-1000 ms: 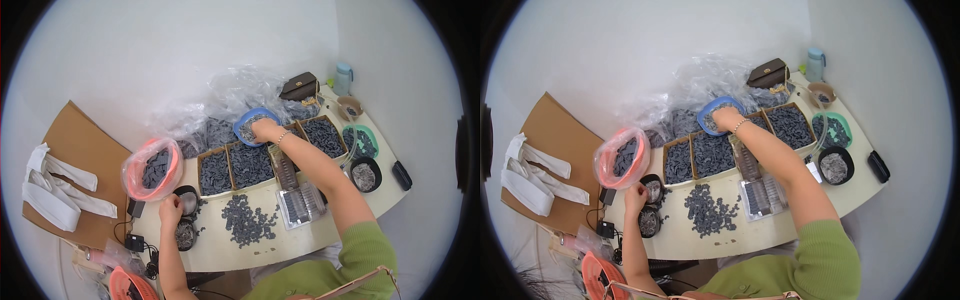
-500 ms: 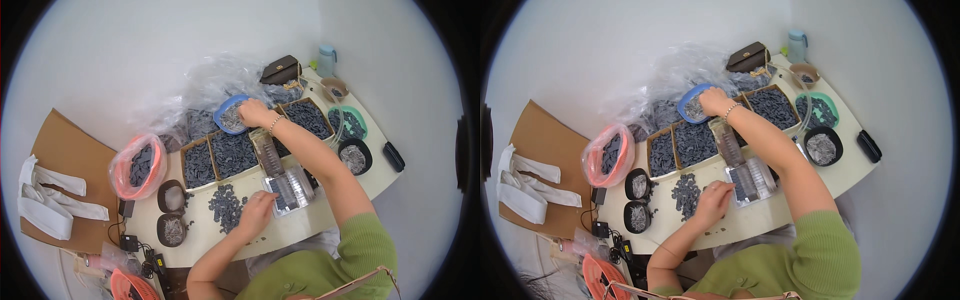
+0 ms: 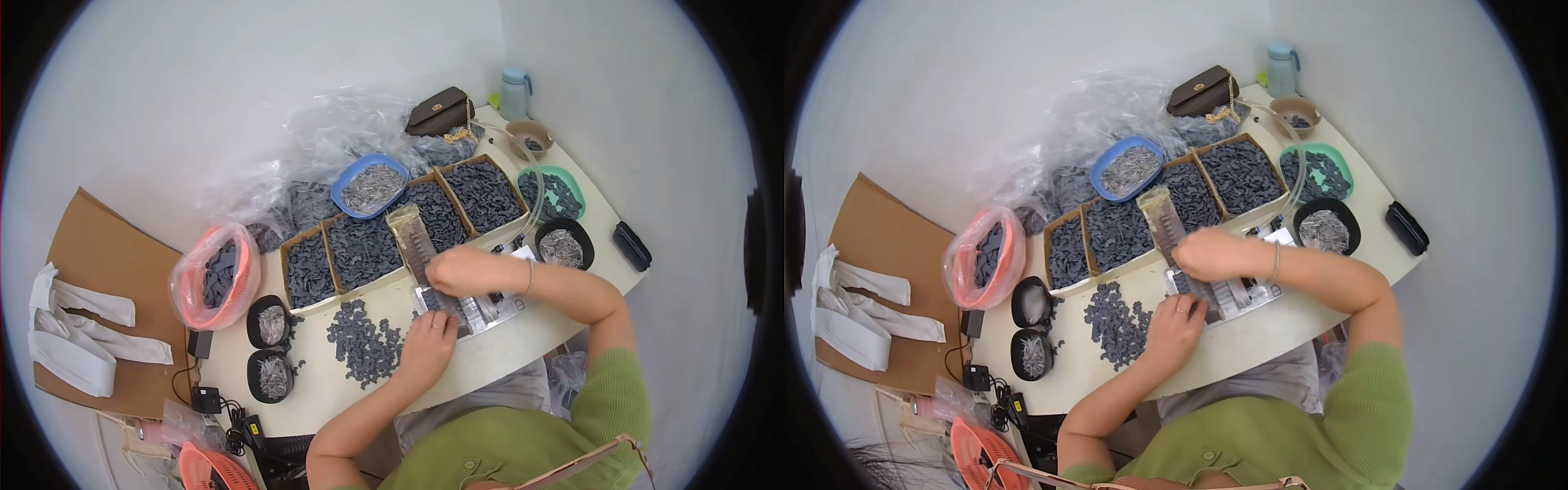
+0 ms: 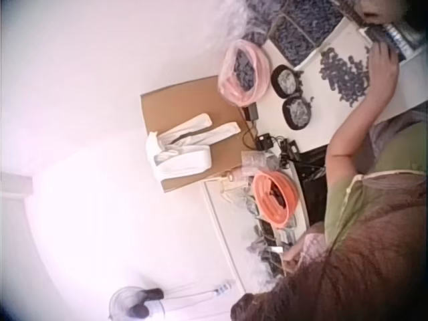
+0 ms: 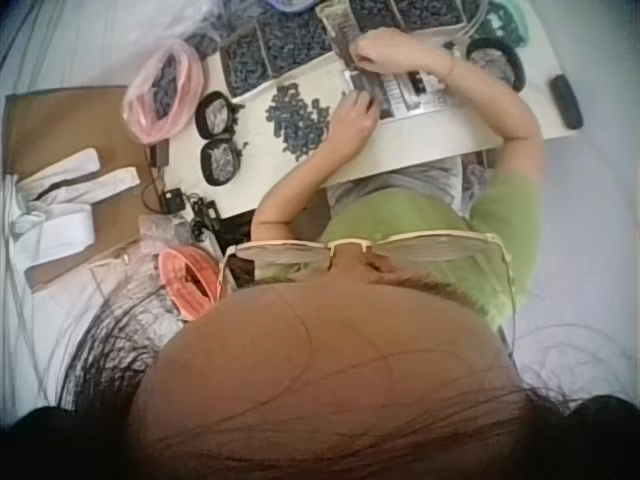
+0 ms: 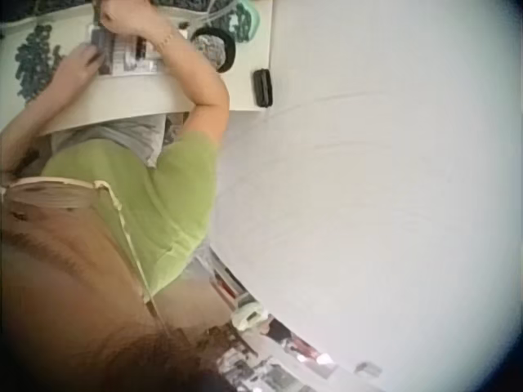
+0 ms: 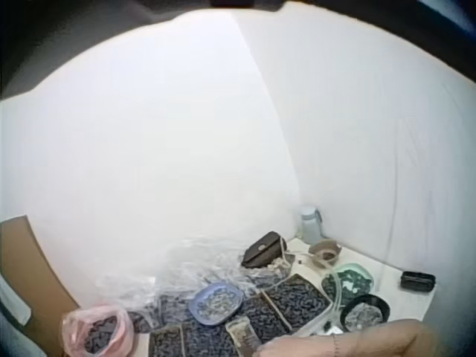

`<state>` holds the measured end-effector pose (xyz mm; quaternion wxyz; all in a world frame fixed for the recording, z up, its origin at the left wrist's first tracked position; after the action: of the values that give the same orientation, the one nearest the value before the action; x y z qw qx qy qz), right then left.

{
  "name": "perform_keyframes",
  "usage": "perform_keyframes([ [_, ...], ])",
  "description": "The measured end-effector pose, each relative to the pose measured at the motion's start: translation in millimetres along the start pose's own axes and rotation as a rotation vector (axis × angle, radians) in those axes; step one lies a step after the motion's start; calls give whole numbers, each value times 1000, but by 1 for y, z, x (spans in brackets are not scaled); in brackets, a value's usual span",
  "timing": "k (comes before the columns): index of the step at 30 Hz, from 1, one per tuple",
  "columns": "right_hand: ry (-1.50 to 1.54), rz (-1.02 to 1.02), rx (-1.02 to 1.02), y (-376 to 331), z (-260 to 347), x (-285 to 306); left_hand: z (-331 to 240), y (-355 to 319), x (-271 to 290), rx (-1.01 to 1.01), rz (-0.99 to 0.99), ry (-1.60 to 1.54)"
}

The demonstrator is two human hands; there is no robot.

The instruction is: The person picks up grey plastic connector shells and small metal pins from bins, inserts the pins into the shells, and then uses a manual press machine to secure them.

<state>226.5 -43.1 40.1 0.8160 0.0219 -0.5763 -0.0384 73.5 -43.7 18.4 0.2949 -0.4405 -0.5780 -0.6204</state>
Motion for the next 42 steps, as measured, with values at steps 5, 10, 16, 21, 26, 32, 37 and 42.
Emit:
perform_keyframes([
  [5, -122, -252, 80, -26, 18, -18, 26, -17, 5, 215, -31, -168],
  [10, 9, -278, 54, -36, 6, -25, 28, -21, -5, 216, 43, -91],
  [16, -76, -342, 52, -57, 3, -16, 20, -13, -7, 154, 64, -13],
  [21, -223, -359, 86, -60, 9, -19, 17, -17, -5, 125, 92, -9],
  [26, -325, -339, 52, -58, 15, -16, 17, -19, -2, 82, 171, 101],
  [32, -419, -353, 98, -66, 27, -9, 35, -12, 16, -125, 310, 232],
  [37, -336, -297, 157, -67, 26, -17, 62, -8, 21, -310, 370, 204],
  [42, -63, -119, 85, -38, 9, -1, 70, 0, 23, -324, 293, 135],
])
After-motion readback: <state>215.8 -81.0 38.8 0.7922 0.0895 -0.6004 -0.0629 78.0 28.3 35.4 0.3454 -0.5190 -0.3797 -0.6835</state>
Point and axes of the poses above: each hand's wrist, its own y-axis towards the middle knuckle, its own x-axis out of the back of the hand, z = x × y, the point moved 4 cm from there along y, towards the middle knuckle, and after that the axes turned 12 degrees about -x, right-handed, at the moved point
